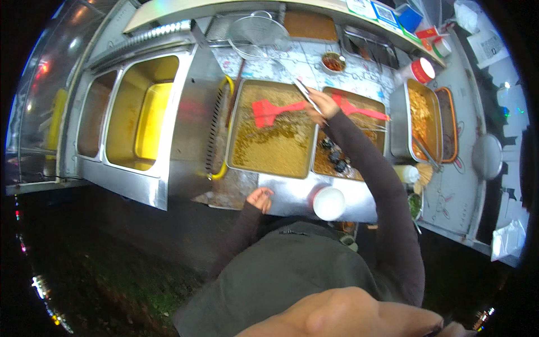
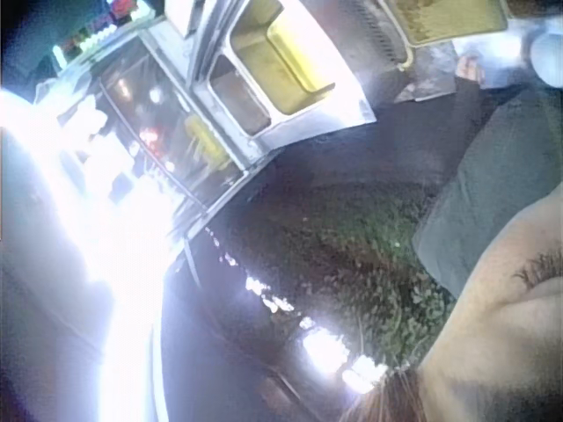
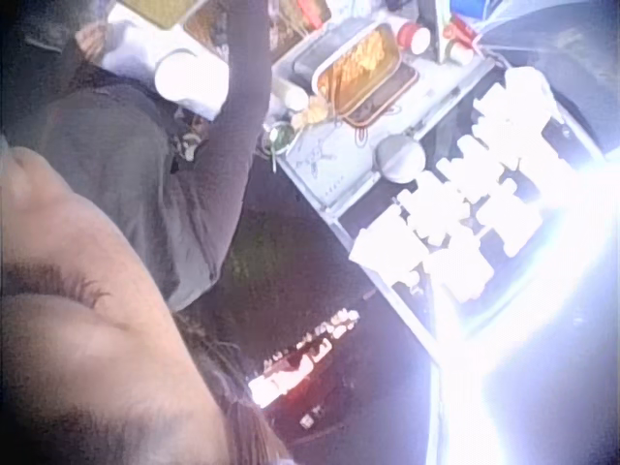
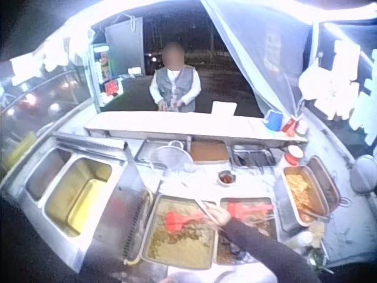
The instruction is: The person uses chopsticks to turn dark food items in a hot oil pan, then uses a strainer to lift them out and place them into a paper cup. They add sauce from a squeeze bottle and hand the cup to a customer.
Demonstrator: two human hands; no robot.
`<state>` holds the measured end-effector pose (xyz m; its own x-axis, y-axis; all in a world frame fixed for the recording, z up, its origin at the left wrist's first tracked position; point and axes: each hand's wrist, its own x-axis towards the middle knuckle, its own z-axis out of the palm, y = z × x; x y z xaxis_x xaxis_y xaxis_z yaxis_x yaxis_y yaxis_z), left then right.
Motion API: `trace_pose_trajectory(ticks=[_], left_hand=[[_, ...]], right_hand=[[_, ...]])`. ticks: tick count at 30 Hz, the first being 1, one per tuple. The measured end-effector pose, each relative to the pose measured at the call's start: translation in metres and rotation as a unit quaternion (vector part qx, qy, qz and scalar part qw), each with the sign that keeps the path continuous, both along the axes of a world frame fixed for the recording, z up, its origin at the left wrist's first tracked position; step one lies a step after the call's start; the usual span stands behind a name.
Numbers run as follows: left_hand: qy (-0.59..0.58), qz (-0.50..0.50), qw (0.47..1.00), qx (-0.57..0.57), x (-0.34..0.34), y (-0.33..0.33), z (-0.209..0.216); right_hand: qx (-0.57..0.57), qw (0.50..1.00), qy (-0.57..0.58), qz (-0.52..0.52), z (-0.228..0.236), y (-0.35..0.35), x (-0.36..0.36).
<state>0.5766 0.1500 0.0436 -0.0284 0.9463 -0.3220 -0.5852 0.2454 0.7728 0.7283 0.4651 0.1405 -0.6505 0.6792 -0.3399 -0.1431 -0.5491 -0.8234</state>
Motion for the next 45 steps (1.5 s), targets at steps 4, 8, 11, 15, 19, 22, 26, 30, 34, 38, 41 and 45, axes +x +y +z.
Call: trace_pose_trajectory(ticks=[4,8,11,15,19,22,26,30,34,38,41,45], left_hand=[[0.008,0.026,1.000,0.010,-0.026,-0.038,-0.009],[0.050,0.029,0.998,0.028,-0.044,-0.069,-0.023],[0.035,0.013,0.998,0.041,-0.053,-0.083,-0.028],[0.001,-0.037,0.999,0.011,-0.051,-0.082,-0.027],[0.053,-0.052,0.997,-0.015,-0.049,-0.057,-0.015],[0.105,-0.072,0.991,-0.032,-0.036,-0.033,-0.004],[0.117,-0.095,0.988,-0.015,-0.021,0.010,0.013],[0.286,-0.183,0.940,0.031,0.014,0.089,0.035],[0.410,-0.192,0.873,0.183,0.079,0.189,0.062],[0.440,-0.127,0.864,0.208,0.127,0.244,0.087],[0.474,-0.097,0.861,0.158,0.149,0.268,0.094],[0.690,-0.241,0.671,0.126,0.186,0.326,0.072]], right_hand=[[-0.038,0.999,0.026,-0.013,-0.053,0.098,-0.186],[-0.022,0.998,-0.007,-0.054,-0.137,0.152,-0.308],[0.125,0.984,-0.058,-0.112,-0.194,0.171,-0.375],[0.157,0.930,-0.293,-0.155,-0.205,0.156,-0.382],[0.315,0.868,-0.382,-0.034,-0.145,0.105,-0.319],[0.404,0.854,-0.321,0.075,-0.101,0.086,-0.213],[0.578,0.693,-0.402,0.153,-0.058,0.111,0.028],[0.551,0.473,-0.667,0.167,-0.062,0.111,0.177],[0.631,0.378,-0.666,0.125,-0.102,0.099,0.199],[0.579,0.408,-0.675,0.207,-0.112,0.105,0.202],[0.566,0.511,-0.622,0.177,-0.098,0.102,0.213],[0.497,0.558,-0.638,0.186,-0.082,0.092,0.211]])
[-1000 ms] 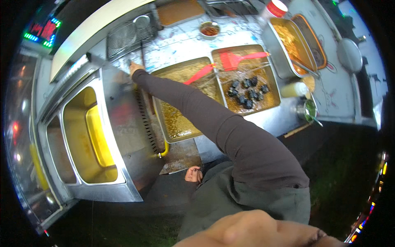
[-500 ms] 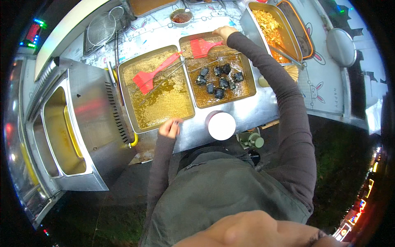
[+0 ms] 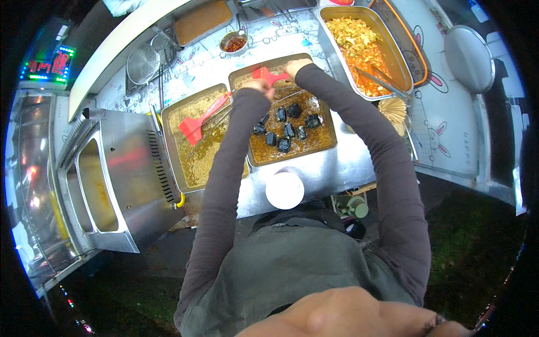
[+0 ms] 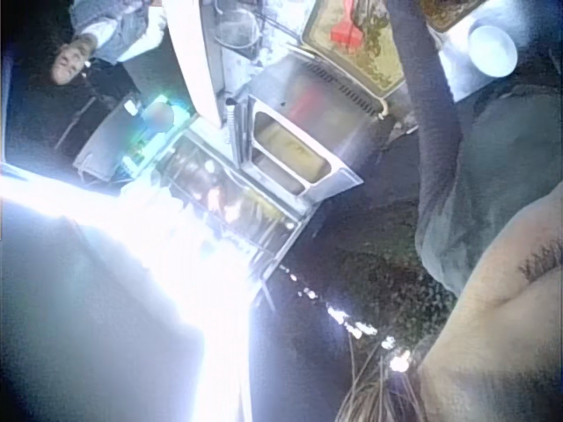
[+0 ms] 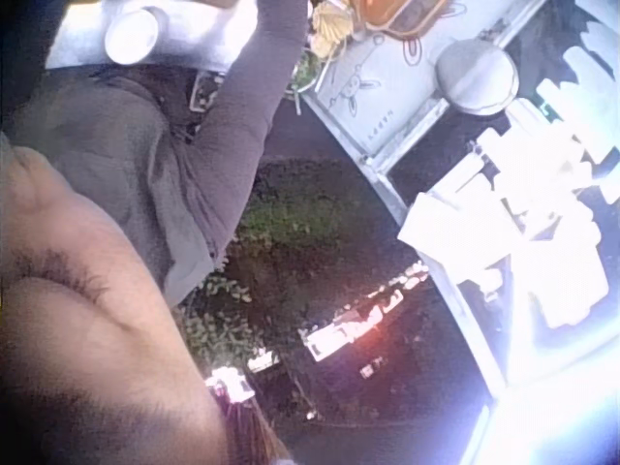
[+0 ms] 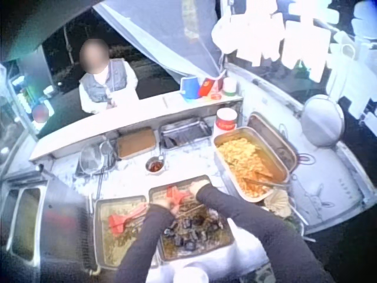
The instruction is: The person uses chopsticks to turn dark food items in a hot oil pan, then uses a strainer to lift them out and place them into a paper cup. They add sauce from a squeeze bottle and hand the cup to a customer.
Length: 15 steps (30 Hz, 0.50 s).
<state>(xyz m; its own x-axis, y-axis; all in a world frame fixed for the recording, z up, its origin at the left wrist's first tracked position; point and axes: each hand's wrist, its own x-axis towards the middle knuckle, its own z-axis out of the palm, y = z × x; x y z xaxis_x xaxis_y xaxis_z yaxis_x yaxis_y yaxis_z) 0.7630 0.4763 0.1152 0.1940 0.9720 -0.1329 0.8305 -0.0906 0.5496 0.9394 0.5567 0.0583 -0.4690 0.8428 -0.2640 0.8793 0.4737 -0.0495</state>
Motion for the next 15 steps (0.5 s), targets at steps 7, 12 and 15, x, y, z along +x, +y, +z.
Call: trace_pose_trajectory(ticks=[7,12,15], left_hand=[[0.052,-0.023,0.996,0.068,0.039,0.052,-0.067],[-0.127,0.138,0.968,0.166,-0.005,0.057,-0.082],[-0.167,0.185,0.964,0.096,-0.026,0.062,-0.085]], right_hand=[[-0.412,0.843,0.276,-0.208,0.031,0.039,0.017],[-0.026,0.992,-0.075,0.103,0.005,-0.008,0.018],[-0.052,0.995,-0.054,0.060,-0.020,-0.021,0.002]])
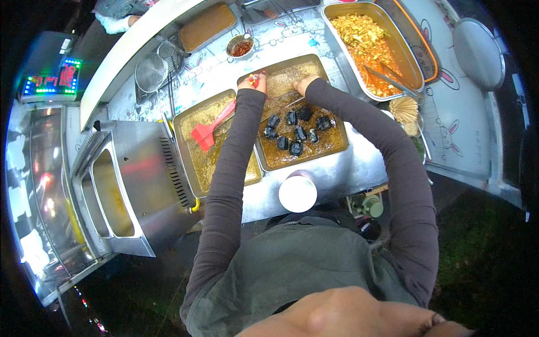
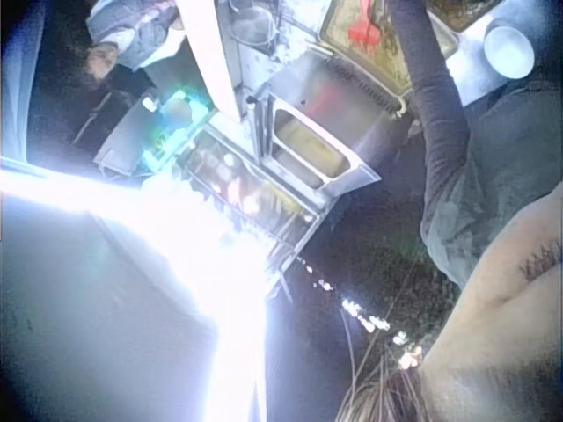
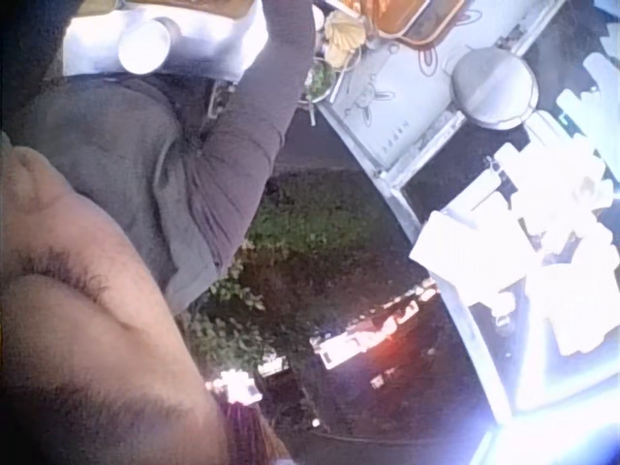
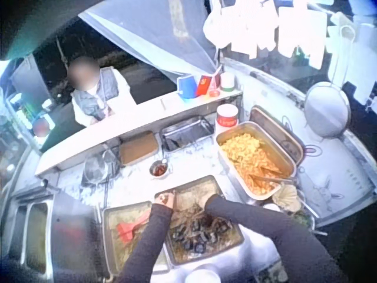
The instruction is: The person uses chopsticks to turn dark food items in a hot oil pan, then uses a strainer to lift them out and place them into a paper cup. They add sauce from a squeeze bottle and hand the cup to a customer.
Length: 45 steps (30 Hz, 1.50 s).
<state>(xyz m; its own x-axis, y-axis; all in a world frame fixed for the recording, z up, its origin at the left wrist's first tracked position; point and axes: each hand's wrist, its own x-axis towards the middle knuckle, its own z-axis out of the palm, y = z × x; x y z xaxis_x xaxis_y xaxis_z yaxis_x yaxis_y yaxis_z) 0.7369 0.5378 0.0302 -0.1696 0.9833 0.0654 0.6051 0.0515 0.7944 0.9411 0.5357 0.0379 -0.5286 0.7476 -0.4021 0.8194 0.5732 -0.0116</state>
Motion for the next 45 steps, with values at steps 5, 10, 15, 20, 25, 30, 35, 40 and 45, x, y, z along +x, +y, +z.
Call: trace_pose_trajectory(ticks=[5,10,15,20,25,30,35,40,45], left_hand=[[-0.088,-0.042,0.992,0.080,-0.033,-0.032,0.018],[-0.044,-0.046,0.982,0.178,-0.051,-0.105,0.036],[-0.083,-0.081,0.989,0.090,-0.030,-0.133,0.033],[-0.237,-0.129,0.959,0.085,-0.004,-0.119,0.033],[-0.214,-0.046,0.969,0.118,-0.043,-0.120,0.021],[-0.246,-0.053,0.964,0.090,-0.051,-0.131,0.008],[-0.212,-0.061,0.972,0.081,-0.050,-0.135,0.011],[-0.155,-0.058,0.980,0.113,-0.054,-0.129,0.007],[-0.164,-0.057,0.982,0.080,-0.058,-0.135,0.008]], right_hand=[[-0.033,0.992,-0.067,0.105,0.037,0.008,0.003],[0.142,0.989,-0.028,-0.020,0.149,-0.054,0.054],[0.133,0.980,-0.135,-0.068,0.179,-0.110,0.078],[0.109,0.980,-0.149,-0.072,0.139,-0.120,0.077],[0.072,0.986,-0.133,-0.075,0.116,-0.125,0.089],[0.070,0.986,-0.121,-0.094,0.132,-0.139,0.094],[0.042,0.995,-0.038,-0.083,0.153,-0.149,0.069],[0.049,0.992,-0.062,-0.097,0.126,-0.144,0.024],[0.071,0.991,-0.020,-0.109,0.114,-0.132,0.005]])
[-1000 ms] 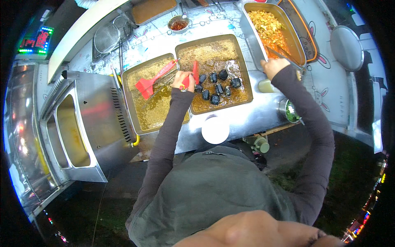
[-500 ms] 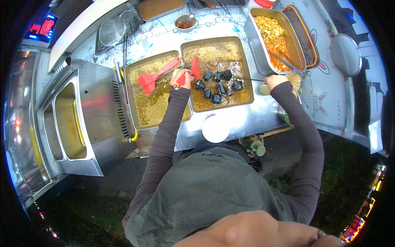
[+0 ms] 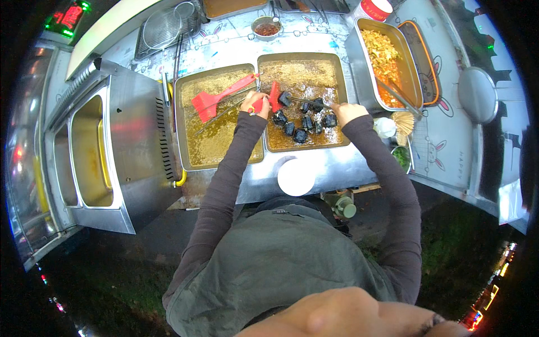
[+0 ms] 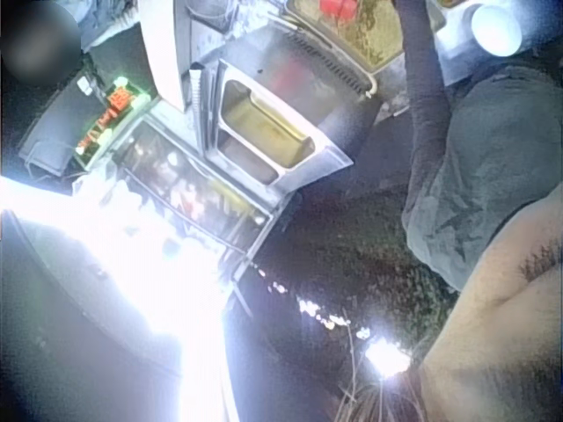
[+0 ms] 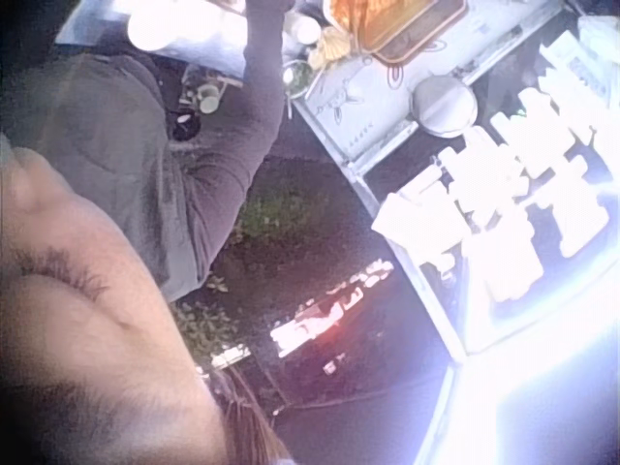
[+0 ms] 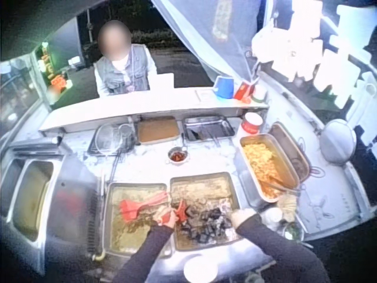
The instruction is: The person uses chopsticks to turn dark food items in a hot oil pan, then uses a strainer to lift them out and place them into a paper cup. They add sauce from a squeeze bottle and hand the cup to a customer.
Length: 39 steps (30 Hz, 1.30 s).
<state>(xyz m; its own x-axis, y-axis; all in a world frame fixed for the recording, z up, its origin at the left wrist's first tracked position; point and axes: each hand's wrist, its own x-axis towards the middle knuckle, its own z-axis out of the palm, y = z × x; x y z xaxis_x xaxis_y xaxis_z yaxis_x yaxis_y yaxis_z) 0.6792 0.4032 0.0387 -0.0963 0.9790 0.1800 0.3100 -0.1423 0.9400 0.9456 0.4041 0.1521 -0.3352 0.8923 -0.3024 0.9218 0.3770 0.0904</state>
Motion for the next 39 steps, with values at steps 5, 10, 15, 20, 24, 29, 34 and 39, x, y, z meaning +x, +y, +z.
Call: trace_pose_trajectory(ticks=[5,10,15,20,24,29,34,39], left_hand=[[0.111,0.019,0.987,0.113,-0.003,-0.005,0.010],[0.102,0.014,0.989,0.110,0.000,0.000,0.002],[-0.085,0.056,0.994,0.043,0.001,-0.006,-0.005],[0.066,0.005,0.993,0.099,0.008,0.001,0.003],[0.135,0.006,0.984,0.117,0.008,0.000,0.010],[0.063,0.016,0.997,0.047,0.001,-0.008,0.020],[0.077,0.026,0.990,0.118,0.015,-0.004,0.034],[0.094,0.022,0.990,0.103,0.028,0.011,0.032]], right_hand=[[-0.010,0.999,-0.006,0.034,0.012,0.014,-0.020],[-0.006,0.998,-0.036,0.055,0.016,0.018,-0.044],[0.037,0.994,-0.028,0.101,-0.002,0.017,-0.055],[0.095,0.987,0.000,0.131,-0.002,0.011,-0.057],[0.029,0.989,-0.083,0.122,0.020,0.017,-0.058],[-0.003,0.988,-0.115,0.103,0.036,0.032,-0.050],[0.017,0.989,-0.089,0.118,0.024,0.033,-0.068],[0.011,0.986,-0.098,0.135,0.032,0.031,-0.065]])
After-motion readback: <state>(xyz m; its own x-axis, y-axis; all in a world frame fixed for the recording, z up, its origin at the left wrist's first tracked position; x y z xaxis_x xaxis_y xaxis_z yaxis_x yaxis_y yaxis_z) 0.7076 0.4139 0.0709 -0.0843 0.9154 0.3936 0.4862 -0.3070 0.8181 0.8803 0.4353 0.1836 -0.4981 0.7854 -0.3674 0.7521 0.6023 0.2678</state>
